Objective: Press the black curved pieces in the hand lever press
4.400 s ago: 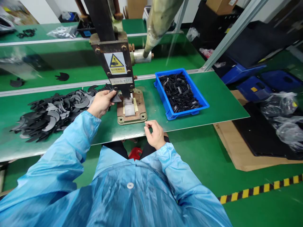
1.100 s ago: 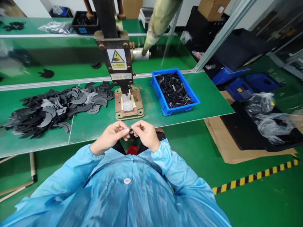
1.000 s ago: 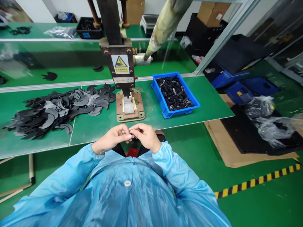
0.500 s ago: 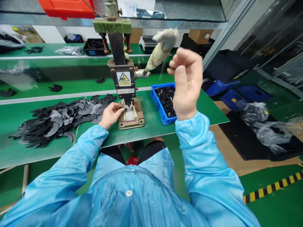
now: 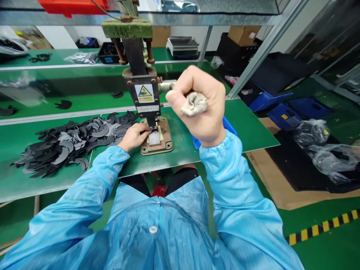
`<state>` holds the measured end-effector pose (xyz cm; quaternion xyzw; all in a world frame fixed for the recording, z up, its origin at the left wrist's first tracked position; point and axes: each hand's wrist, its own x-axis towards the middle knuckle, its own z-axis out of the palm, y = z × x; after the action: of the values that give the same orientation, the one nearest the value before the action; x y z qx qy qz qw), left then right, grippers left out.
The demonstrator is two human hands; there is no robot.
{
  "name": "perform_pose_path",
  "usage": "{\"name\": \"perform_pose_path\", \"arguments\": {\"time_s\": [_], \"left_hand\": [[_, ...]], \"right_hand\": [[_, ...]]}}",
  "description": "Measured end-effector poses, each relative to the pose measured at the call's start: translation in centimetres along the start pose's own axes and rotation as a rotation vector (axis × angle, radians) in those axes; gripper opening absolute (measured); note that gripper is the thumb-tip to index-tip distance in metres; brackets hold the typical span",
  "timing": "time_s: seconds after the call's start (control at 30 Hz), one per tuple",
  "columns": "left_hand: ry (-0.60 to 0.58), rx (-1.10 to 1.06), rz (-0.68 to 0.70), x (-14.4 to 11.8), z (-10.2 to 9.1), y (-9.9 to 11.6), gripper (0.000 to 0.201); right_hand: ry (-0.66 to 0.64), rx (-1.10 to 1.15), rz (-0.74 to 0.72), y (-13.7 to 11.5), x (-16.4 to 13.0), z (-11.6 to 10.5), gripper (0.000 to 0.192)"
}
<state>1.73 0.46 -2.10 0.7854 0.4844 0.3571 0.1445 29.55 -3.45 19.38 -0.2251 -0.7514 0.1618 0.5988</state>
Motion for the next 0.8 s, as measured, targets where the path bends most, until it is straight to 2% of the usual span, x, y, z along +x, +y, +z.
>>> {"name": "perform_pose_path", "arguments": {"time_s": [0.1,0.23,0.4,0.5,0.57,0.67,0.8], "left_hand": [[0.002,0.005,-0.010,-0.1,0.1,-0.1,0.021],[0.054,0.025,-0.032,-0.9,0.7,0.1,0.023],[0.094,0.076,-0.068,-1.7,1.3,1.1,0.025],[0.078,0.100,-0.061,-2.6,1.0,1.5,0.029],[0.078,0.138,-0.057,-3.4,0.1,1.3,0.033],[0.073,0.272,-0.125,-4.9,-2.3,-0.1,0.036],[-0.048,0.482,-0.259,-6.1,-6.3,-3.1,0.050]], "right_hand": [[-0.027,0.108,-0.066,0.0,-1.9,0.2,0.038],[-0.040,0.050,-0.125,1.2,-5.1,0.4,0.032],[0.029,-0.031,-0.219,3.9,-9.6,1.5,0.025],[0.103,-0.021,-0.252,4.9,-10.7,2.1,0.023],[0.134,-0.009,-0.256,5.2,-10.8,2.5,0.024],[0.162,0.009,-0.264,5.4,-10.6,2.8,0.026],[0.207,0.008,-0.263,5.4,-10.6,3.2,0.029]]}}
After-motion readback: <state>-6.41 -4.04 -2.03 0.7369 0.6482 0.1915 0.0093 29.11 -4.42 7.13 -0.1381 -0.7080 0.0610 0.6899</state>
